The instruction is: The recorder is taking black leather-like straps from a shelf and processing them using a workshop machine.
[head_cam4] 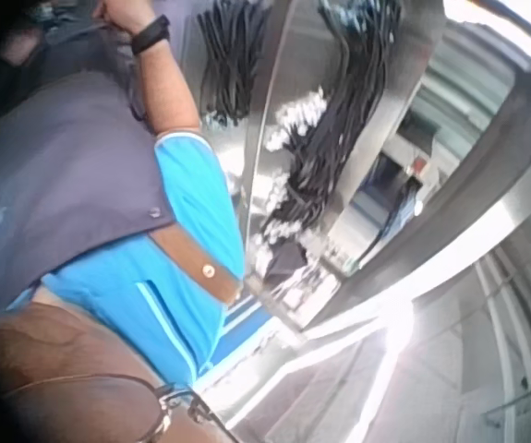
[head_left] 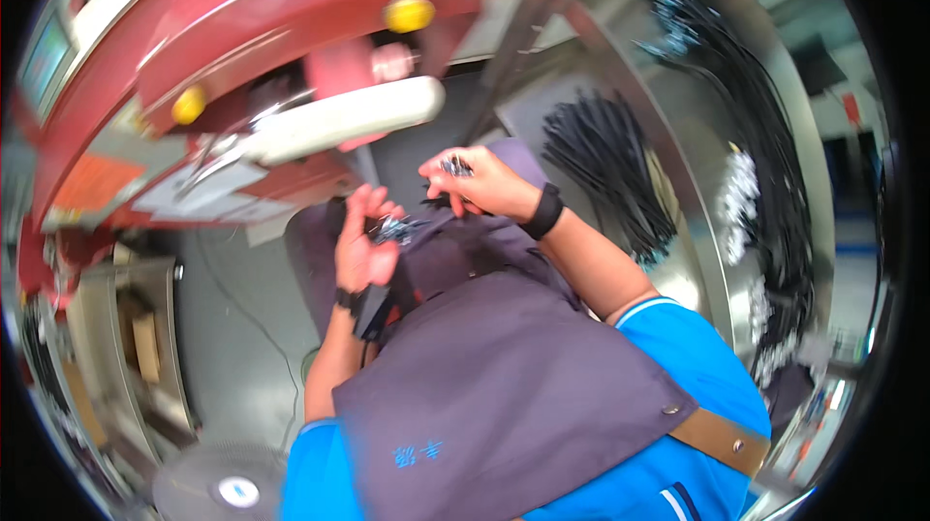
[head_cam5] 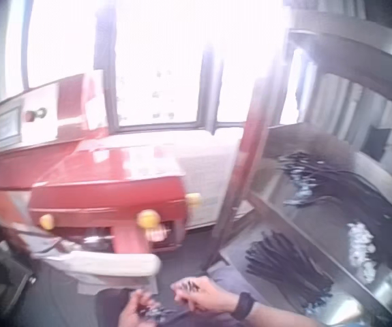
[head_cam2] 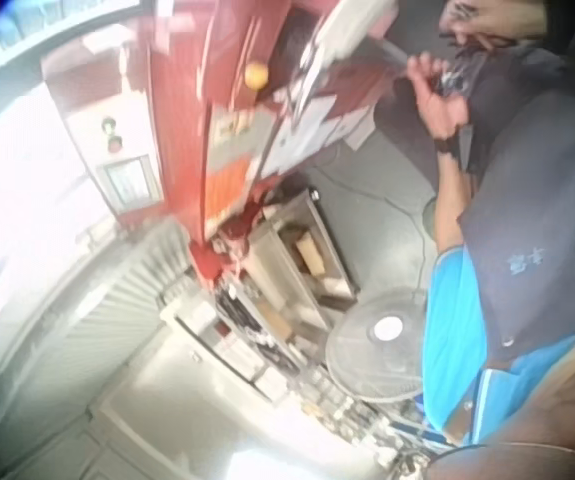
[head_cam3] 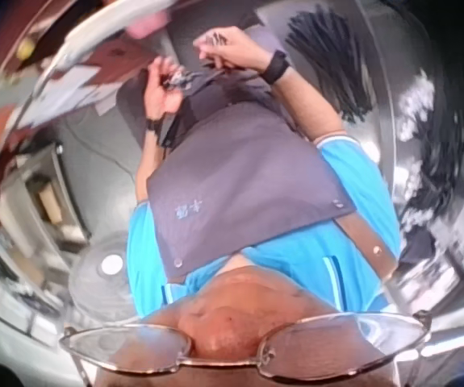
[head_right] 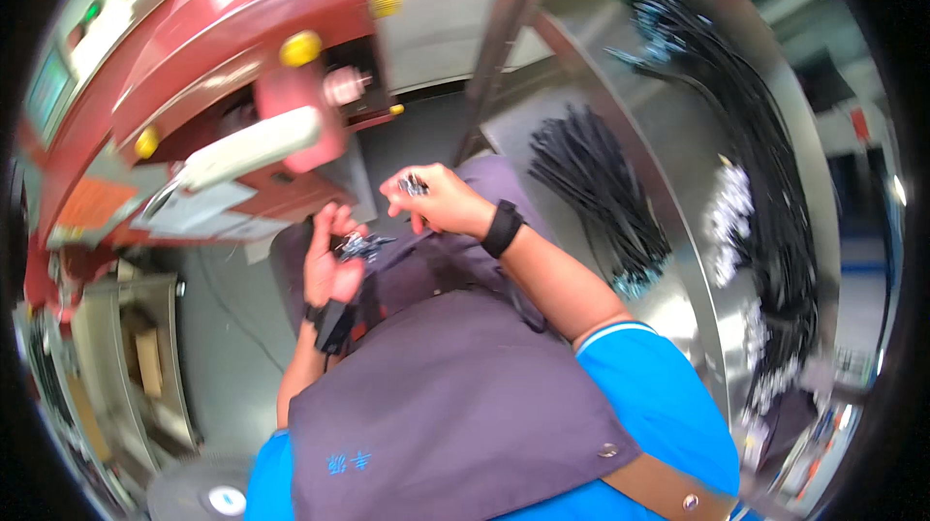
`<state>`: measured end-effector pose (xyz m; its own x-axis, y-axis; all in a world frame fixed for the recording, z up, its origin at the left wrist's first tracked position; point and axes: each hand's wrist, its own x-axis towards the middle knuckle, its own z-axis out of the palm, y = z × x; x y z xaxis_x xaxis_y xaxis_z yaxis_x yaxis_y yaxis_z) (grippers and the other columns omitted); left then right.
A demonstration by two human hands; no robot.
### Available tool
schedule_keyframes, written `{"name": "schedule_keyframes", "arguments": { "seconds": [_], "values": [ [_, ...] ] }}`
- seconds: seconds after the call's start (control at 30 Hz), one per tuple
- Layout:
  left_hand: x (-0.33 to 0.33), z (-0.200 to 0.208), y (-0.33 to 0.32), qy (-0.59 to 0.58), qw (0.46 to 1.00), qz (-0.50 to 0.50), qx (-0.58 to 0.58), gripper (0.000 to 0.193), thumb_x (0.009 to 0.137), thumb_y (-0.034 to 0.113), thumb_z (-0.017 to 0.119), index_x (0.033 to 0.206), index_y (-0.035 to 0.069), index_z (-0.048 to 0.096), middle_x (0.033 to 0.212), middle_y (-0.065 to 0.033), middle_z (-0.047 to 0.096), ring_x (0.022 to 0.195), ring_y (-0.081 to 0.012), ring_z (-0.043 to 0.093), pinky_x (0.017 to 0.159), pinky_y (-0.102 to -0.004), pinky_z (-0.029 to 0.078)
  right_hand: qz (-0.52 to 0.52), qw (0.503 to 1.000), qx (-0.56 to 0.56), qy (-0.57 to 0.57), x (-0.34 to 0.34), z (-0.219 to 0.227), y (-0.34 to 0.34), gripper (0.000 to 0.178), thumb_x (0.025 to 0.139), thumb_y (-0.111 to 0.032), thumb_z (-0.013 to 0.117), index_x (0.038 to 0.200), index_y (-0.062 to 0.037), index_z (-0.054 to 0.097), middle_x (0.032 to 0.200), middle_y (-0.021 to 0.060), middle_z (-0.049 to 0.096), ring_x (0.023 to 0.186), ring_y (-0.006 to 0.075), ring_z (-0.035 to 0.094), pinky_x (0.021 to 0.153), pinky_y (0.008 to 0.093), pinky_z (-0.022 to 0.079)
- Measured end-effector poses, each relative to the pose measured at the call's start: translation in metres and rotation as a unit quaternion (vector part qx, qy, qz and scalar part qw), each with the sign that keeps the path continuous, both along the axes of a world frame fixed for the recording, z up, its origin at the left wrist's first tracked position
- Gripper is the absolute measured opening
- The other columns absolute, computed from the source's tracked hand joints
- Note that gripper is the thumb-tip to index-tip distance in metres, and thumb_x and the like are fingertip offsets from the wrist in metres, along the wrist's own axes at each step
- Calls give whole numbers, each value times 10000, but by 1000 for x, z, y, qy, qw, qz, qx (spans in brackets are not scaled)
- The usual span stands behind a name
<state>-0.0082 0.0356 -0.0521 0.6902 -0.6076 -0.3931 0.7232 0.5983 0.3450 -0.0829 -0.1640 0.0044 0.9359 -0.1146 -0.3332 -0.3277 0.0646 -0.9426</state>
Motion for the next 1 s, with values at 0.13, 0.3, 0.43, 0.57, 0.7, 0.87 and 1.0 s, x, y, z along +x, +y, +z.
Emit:
{"name": "schedule_keyframes", "arguments": {
  "seconds": [0.13, 0.3, 0.43, 0.57, 0.7, 0.87, 1.0],
  "values": [
    [-4, -7, 18, 37, 997, -1, 68, 186, 906, 221, 609, 1032, 84, 608, 830, -10, 597, 695, -120, 536, 706, -314, 464, -305, 930, 180, -102, -19, -20, -59, 209, 930, -230, 567, 949, -22, 561, 580, 32, 517, 468, 136, 481, 400, 254, 354],
    [-16, -22, 21, 74, 985, -51, 145, 217, 931, 235, 568, 1080, 77, 568, 815, -15, 571, 696, -133, 534, 701, -310, 467, -528, 692, 448, -204, -93, -108, -194, 164, 893, -160, 565, 985, -23, 552, 654, 73, 497, 601, 185, 516, 484, 299, 401],
    [-17, -23, 20, 55, 986, -57, 145, 206, 928, 223, 574, 1072, 76, 570, 811, -16, 568, 683, -130, 532, 689, -303, 469, -507, 692, 465, -221, -153, -153, -273, 207, 889, -191, 545, 1000, -17, 566, 740, 115, 573, 695, 233, 575, 554, 345, 457],
    [-20, -27, 20, 61, 980, -54, 180, 193, 928, 208, 574, 1063, 70, 570, 810, -18, 558, 688, -128, 527, 690, -295, 467, -523, 740, 400, -137, -227, -174, -291, 206, 889, -194, 543, 989, -16, 572, 760, 116, 582, 709, 230, 580, 574, 344, 460],
    [-20, -21, 10, 51, 977, -58, 198, 189, 926, 196, 578, 1068, 74, 553, 807, -17, 537, 673, -116, 502, 678, -294, 474, -546, 772, 323, -46, -287, -195, -290, 206, 889, -198, 541, 977, -15, 578, 779, 118, 592, 723, 228, 585, 594, 344, 462],
    [-21, -22, 8, 46, 971, -71, 222, 170, 934, 201, 564, 1059, 86, 560, 820, -14, 547, 688, -115, 515, 690, -289, 478, -551, 803, 217, 58, -365, -211, -259, 208, 889, -203, 539, 963, -15, 586, 804, 120, 603, 741, 226, 591, 618, 343, 466],
    [-24, -20, 3, 46, 966, -73, 242, 161, 935, 203, 563, 1041, 82, 561, 809, -13, 535, 684, -112, 504, 689, -289, 468, -538, 821, 136, 132, -402, -219, -245, 210, 889, -207, 537, 951, -14, 592, 823, 122, 612, 755, 224, 596, 638, 342, 468]
  ]
}}
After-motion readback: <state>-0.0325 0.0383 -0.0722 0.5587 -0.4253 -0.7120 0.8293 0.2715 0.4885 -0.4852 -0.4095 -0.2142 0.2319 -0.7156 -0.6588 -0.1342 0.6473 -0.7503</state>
